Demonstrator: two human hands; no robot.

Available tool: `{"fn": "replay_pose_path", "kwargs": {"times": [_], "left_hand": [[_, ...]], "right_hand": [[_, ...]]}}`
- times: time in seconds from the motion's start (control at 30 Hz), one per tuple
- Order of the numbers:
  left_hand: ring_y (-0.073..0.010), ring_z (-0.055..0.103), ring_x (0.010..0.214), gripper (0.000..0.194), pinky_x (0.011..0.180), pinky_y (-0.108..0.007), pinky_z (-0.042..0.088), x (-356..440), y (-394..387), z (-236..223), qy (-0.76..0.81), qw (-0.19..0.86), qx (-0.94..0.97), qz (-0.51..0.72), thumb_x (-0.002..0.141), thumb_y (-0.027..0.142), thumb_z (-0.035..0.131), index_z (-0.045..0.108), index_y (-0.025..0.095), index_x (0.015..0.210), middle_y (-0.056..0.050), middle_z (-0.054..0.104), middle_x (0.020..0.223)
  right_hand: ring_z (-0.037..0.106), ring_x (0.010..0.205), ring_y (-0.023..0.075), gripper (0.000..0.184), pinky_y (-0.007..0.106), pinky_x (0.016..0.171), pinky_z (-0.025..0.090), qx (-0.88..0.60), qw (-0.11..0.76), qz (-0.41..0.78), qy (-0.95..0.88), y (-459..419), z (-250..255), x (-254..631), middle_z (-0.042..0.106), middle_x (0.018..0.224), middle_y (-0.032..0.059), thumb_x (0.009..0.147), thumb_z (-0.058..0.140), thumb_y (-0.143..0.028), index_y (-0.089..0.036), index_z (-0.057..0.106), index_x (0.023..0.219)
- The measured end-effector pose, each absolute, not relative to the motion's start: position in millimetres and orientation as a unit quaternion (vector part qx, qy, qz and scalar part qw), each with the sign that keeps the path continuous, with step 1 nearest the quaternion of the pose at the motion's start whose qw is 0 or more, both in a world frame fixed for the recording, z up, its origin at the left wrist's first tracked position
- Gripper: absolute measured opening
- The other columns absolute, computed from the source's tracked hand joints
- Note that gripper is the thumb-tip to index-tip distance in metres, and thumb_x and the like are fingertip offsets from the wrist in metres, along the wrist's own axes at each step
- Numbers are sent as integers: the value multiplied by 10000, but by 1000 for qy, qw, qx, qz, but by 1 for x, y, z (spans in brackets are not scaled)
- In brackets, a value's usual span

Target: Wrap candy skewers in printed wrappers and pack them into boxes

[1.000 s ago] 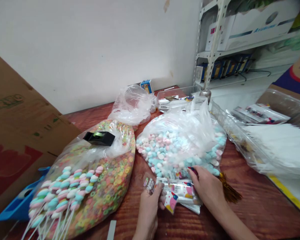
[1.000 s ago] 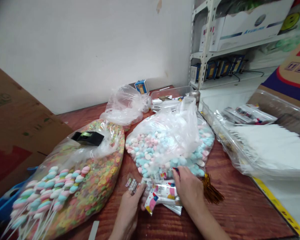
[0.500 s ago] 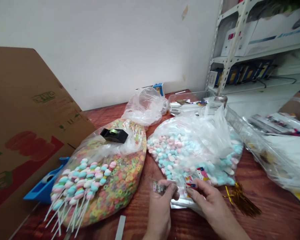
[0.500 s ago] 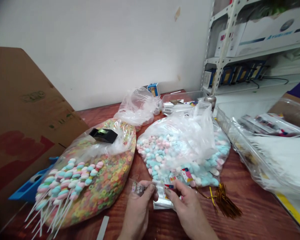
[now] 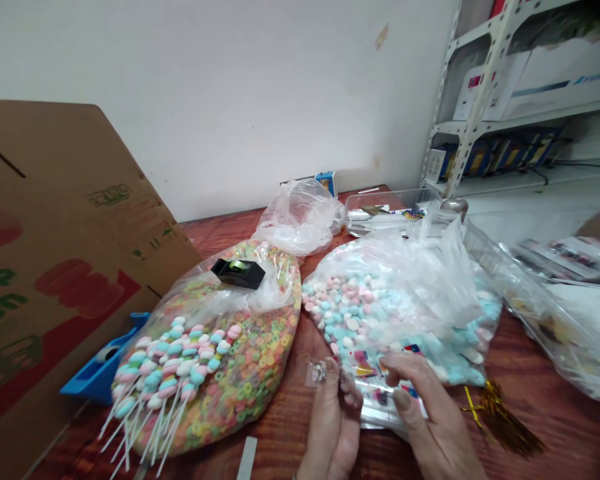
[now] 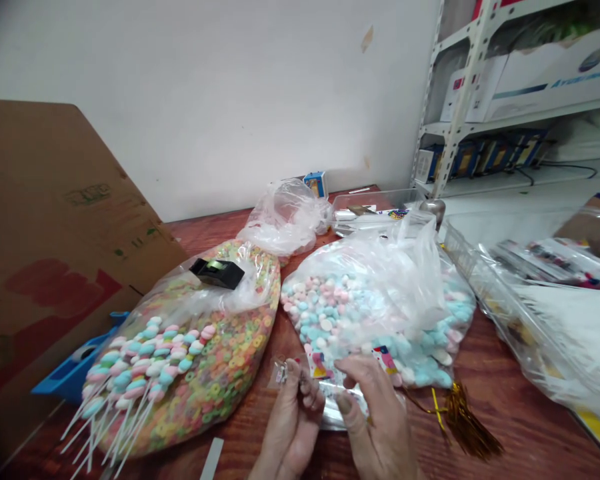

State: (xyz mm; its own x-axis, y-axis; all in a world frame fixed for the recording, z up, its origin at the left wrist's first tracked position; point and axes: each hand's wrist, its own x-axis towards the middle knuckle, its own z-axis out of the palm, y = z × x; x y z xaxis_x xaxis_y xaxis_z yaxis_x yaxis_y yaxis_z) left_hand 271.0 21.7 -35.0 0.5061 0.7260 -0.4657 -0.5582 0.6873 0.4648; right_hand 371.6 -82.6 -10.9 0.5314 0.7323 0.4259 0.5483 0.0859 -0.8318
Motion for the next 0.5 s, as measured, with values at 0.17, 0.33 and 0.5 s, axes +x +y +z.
{"fn": "replay_pose_path", "kwargs": {"times": [0.17, 0.33, 0.5], "left_hand": [[-34, 374, 449, 366, 438, -159, 346, 273, 18, -32, 352, 837, 156, 390, 667, 374, 809, 524, 145, 680, 66, 461, 539], [-41, 394, 468, 356, 453, -162, 359, 271, 16, -32, 356, 828, 157, 403, 653, 348, 823, 533, 146, 701, 62, 476, 553], [-39, 385, 455, 382, 454, -161, 352, 271, 13, -35, 349, 846, 137, 379, 647, 390, 818, 524, 147, 669, 64, 465, 526]], "right_hand": [[442, 1207, 247, 275, 402, 1036, 325, -666, 542, 52, -510, -80, -17, 369, 517, 1239, 61, 956, 479, -274, -282, 506, 1230], [455, 1189, 247, 250, 406, 1030, 322, -672, 538, 68, -505, -82, -14, 370, 533, 1214, 59, 959, 475, -279, -277, 507, 1207], [538, 1072, 216, 174, 342, 925, 414, -669, 549, 110, -490, -79, -3, 368, 596, 1105, 40, 976, 438, -296, -274, 535, 1118]]}}
